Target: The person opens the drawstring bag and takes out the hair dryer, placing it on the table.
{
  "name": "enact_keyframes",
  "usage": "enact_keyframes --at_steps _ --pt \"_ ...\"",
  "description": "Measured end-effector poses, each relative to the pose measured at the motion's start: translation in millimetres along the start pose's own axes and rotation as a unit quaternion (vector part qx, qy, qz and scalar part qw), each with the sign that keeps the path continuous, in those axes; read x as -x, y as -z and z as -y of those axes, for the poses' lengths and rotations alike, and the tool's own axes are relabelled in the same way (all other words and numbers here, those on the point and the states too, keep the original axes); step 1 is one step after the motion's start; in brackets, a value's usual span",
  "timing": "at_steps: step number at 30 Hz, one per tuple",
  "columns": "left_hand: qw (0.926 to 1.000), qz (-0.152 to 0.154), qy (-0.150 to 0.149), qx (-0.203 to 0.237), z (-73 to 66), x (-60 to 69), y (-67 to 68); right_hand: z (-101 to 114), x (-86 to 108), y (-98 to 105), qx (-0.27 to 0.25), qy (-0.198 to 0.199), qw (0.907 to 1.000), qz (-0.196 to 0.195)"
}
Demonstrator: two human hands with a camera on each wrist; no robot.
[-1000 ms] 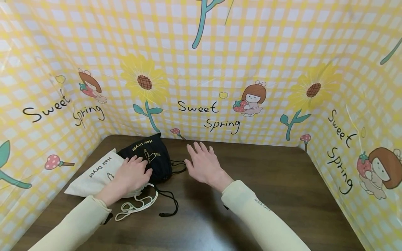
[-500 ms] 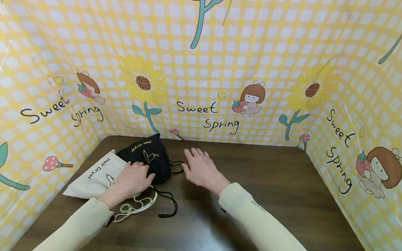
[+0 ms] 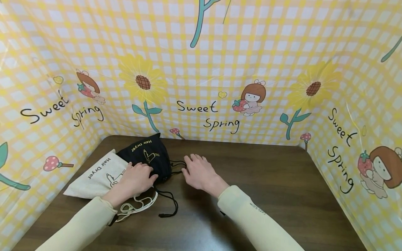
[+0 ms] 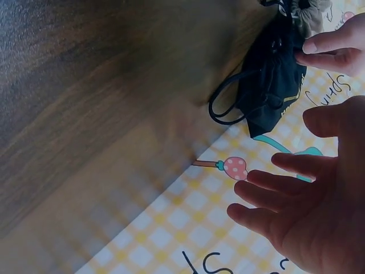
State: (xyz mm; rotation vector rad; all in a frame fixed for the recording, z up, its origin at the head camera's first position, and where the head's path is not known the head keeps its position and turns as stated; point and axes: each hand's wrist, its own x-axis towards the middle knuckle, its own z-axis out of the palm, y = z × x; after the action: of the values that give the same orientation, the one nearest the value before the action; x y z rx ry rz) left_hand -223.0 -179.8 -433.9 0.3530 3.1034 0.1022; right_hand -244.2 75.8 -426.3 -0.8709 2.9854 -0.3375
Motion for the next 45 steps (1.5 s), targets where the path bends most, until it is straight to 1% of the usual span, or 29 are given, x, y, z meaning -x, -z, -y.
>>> enact_keyframes --at_steps 7,15,19,25,28,32,39,45 --pt "1.0000 0.005 0.000 0.007 -3.6 -1.8 -0.9 1 0.0 -4 0.005 0.010 0.9999 0.000" --pt "0.9998 -0.007 0.002 0.018 -8.9 -2.6 -3.6 2 2.4 -7 -0.007 0.016 0.9997 0.015" --pt "0.9997 -0.006 0.002 0.024 -11.2 -2.5 -3.9 2 2.4 -9 -0.012 0.013 0.9995 0.026" --pt "1.0000 -0.003 -0.007 0.002 -12.5 -3.1 -7.1 2 2.0 -13 -0.027 0.017 0.9988 0.037" --pt "0.9998 -0.012 -0.012 -0.005 -12.0 -4.1 -9.1 3 2.1 -14 -0.034 0.018 0.9986 0.037" --pt "0.9998 -0.018 -0.010 0.006 -13.4 -4.6 -9.8 4 2.8 -15 -0.040 0.020 0.9985 0.032" --pt "0.9995 -0.009 -0.005 0.029 -18.1 -5.7 -11.8 3 3.6 -19 -0.042 0.025 0.9983 0.032" --pt "0.9994 -0.005 -0.011 0.032 -18.9 -7.0 -12.4 3 4.5 -21 -0.026 0.046 0.9985 0.011"
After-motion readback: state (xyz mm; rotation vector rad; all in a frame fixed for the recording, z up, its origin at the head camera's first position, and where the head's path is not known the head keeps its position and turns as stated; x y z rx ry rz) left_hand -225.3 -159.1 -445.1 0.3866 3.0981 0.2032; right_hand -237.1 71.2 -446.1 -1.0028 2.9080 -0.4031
